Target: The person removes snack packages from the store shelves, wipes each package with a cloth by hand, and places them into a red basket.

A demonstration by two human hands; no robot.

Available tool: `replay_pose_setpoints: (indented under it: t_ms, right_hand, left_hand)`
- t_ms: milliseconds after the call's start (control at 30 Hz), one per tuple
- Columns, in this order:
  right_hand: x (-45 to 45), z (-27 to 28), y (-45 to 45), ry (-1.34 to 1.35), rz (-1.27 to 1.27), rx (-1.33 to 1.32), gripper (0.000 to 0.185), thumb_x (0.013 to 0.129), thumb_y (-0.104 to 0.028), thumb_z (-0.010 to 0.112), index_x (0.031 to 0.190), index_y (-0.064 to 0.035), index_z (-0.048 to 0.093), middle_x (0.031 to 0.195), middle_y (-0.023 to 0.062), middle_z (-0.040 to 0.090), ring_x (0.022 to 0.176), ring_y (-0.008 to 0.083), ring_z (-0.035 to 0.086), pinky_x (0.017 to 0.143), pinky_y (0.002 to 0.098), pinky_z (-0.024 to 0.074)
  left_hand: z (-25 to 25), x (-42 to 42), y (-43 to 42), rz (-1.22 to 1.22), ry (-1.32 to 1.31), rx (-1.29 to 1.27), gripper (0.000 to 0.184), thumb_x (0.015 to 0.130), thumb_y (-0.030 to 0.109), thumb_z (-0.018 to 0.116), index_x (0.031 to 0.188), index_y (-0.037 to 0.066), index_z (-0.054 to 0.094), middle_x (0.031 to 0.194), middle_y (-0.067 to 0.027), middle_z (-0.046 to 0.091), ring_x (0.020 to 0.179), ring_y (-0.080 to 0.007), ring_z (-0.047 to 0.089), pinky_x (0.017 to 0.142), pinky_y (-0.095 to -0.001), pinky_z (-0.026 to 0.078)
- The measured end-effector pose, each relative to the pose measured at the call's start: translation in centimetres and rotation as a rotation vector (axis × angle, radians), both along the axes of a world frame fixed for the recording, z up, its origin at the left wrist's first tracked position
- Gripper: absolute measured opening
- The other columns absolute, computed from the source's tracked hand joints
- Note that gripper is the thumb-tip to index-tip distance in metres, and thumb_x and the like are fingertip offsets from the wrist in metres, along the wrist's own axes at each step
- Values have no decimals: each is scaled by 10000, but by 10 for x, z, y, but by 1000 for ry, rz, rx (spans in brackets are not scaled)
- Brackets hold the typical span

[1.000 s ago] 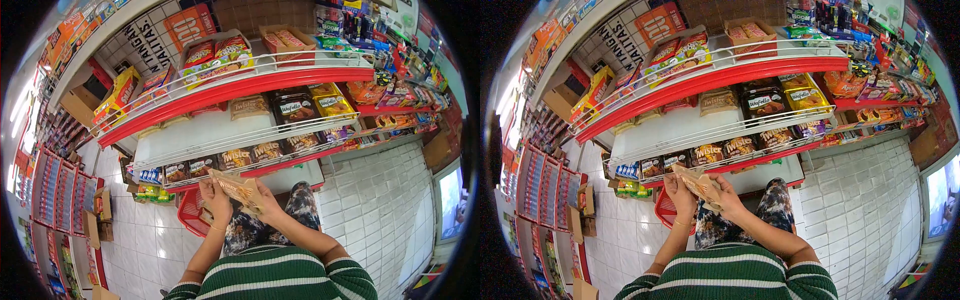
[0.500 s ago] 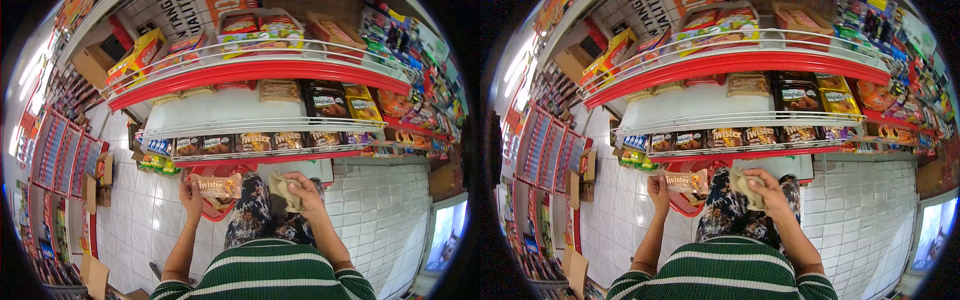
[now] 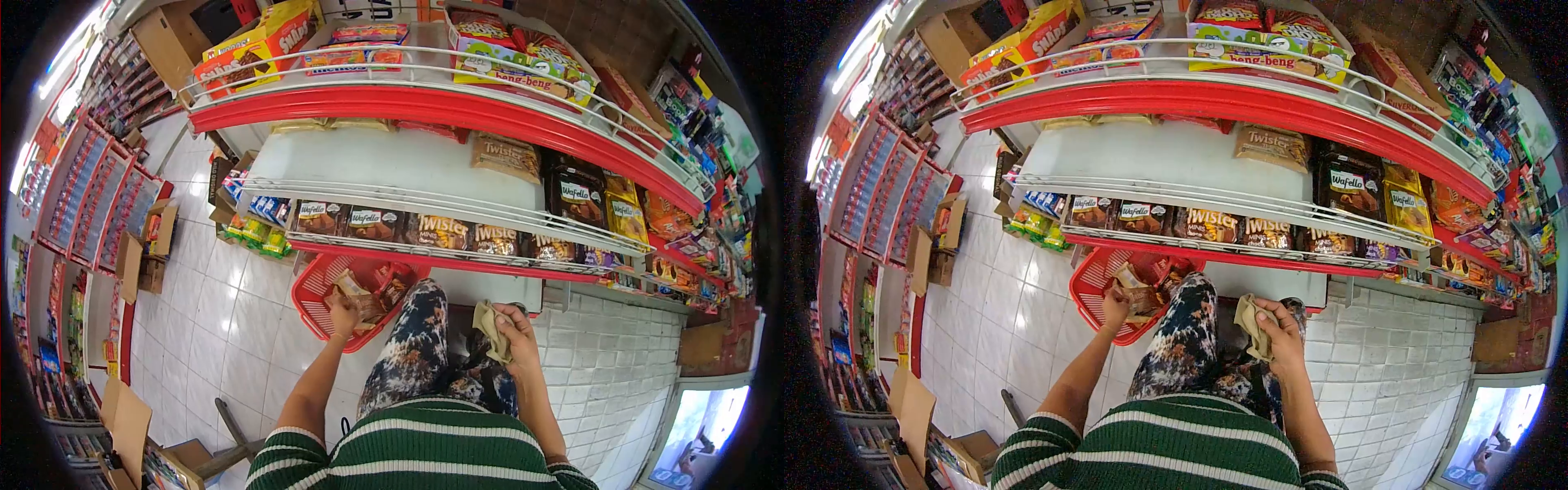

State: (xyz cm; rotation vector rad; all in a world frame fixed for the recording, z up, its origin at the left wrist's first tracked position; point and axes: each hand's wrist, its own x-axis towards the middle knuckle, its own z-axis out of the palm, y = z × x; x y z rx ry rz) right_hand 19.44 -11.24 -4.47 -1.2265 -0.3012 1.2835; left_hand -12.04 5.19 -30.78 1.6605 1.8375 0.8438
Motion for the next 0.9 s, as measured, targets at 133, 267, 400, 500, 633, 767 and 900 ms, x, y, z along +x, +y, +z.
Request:
replay_pose_setpoints:
  t_ms: [133, 267, 400, 500, 633, 767, 900]
  right_hand:
    - [4, -5, -6, -41, -19, -42, 219, 826, -55, 539, 1041, -16, 543, 944, 48, 595, 830, 126, 567, 730, 236, 458]
    - [7, -8, -6, -57, -46, -84, 212, 821, -49, 540, 1031, -18, 551, 947, 51, 594, 832, 127, 566, 726, 238, 460]
    - [10, -20, -3, -50, -41, -67, 232, 824, -78, 563, 1053, -40, 558, 981, 47, 590, 852, 115, 556, 730, 233, 453]
    - [8, -14, 4, -67, 7, -50, 235, 822, -83, 569, 1051, -33, 557, 979, 41, 587, 853, 103, 546, 729, 230, 447]
    - [4, -11, 12, -54, 41, -20, 230, 825, -89, 568, 1046, -27, 560, 968, 36, 588, 822, 89, 541, 716, 213, 440]
    - [3, -12, 9, -44, 54, 22, 229, 828, -88, 566, 1047, -26, 560, 957, 36, 592, 809, 88, 545, 707, 212, 443]
    - [8, -8, 0, -58, 49, 64, 229, 829, -83, 562, 1051, -27, 558, 950, 36, 595, 818, 87, 546, 710, 214, 446]
  left_hand:
    - [-37, 27, 4, 105, -183, -146, 180, 665, 27, 585, 834, -4, 534, 683, -151, 571, 648, -305, 563, 573, -371, 434]
    - [19, 54, -6, -121, -18, -254, 189, 659, 43, 580, 842, -4, 591, 750, -212, 602, 725, -362, 587, 639, -414, 452]
    - [49, 83, -7, -208, 61, -61, 233, 667, 25, 589, 899, 11, 572, 826, -211, 599, 764, -370, 577, 692, -447, 435]
    - [100, 114, -8, -355, -151, 217, 166, 743, 8, 566, 909, 17, 568, 782, -161, 580, 659, -275, 543, 593, -342, 425]
    - [214, 150, -14, -498, -363, 495, 104, 786, 11, 560, 887, 7, 585, 731, -108, 557, 606, -210, 509, 549, -276, 408]
    - [308, 180, 10, -606, -362, 732, 90, 744, -15, 582, 833, 0, 591, 763, -114, 560, 651, -234, 530, 577, -283, 418]
    - [354, 216, 63, -612, -178, 461, 121, 767, 88, 573, 859, 13, 597, 795, -130, 589, 699, -241, 566, 604, -320, 437]
